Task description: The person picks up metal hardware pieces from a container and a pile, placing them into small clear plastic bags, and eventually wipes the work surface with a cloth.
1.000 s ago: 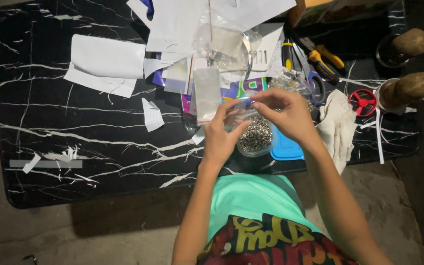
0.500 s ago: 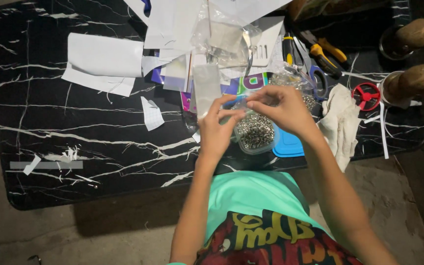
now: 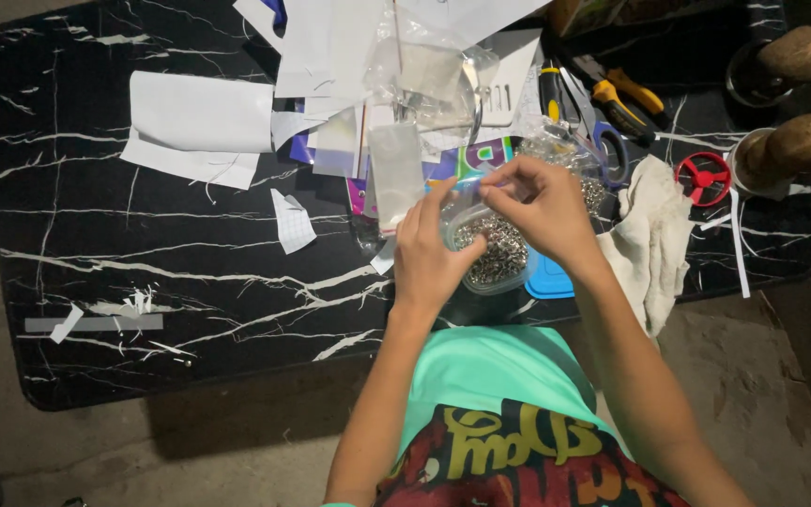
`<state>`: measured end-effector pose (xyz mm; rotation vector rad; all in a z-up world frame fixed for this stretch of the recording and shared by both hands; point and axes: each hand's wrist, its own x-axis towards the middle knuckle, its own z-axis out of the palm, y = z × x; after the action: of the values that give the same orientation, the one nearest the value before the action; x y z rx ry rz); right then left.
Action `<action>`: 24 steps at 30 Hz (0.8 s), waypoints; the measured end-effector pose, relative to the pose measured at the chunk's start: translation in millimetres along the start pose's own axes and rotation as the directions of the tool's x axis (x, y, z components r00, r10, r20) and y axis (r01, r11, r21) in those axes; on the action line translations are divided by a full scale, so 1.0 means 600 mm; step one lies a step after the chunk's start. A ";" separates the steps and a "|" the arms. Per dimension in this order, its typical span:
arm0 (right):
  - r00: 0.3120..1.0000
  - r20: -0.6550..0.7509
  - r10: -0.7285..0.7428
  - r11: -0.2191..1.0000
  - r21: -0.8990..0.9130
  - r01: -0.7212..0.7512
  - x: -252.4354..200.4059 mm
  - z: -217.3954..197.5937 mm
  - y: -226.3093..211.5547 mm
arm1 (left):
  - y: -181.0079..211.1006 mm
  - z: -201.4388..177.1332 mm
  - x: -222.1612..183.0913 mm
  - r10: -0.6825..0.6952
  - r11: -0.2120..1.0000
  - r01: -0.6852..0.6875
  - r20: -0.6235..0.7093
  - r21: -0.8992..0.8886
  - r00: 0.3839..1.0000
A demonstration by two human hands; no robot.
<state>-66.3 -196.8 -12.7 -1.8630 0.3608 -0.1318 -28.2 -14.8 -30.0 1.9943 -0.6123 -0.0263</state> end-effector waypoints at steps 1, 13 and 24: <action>1.000 0.000 0.001 1.000 0.006 -0.001 -0.001 0.001 -0.001 | -0.011 0.005 -0.006 -0.013 1.000 0.013 -0.006 0.014 1.000; 1.000 -0.001 0.000 0.995 0.096 0.000 -0.009 0.006 0.018 | -0.022 0.010 -0.005 0.091 0.990 -0.090 0.003 0.110 0.996; 0.985 0.148 0.086 0.982 0.153 -0.109 -0.020 0.025 0.035 | -0.085 -0.015 -0.016 -0.076 0.971 0.099 0.109 -0.218 0.991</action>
<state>-77.5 -185.4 -36.3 -1.6811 0.3326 0.0372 -13.0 15.5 -70.7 1.8083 -0.5589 -0.2406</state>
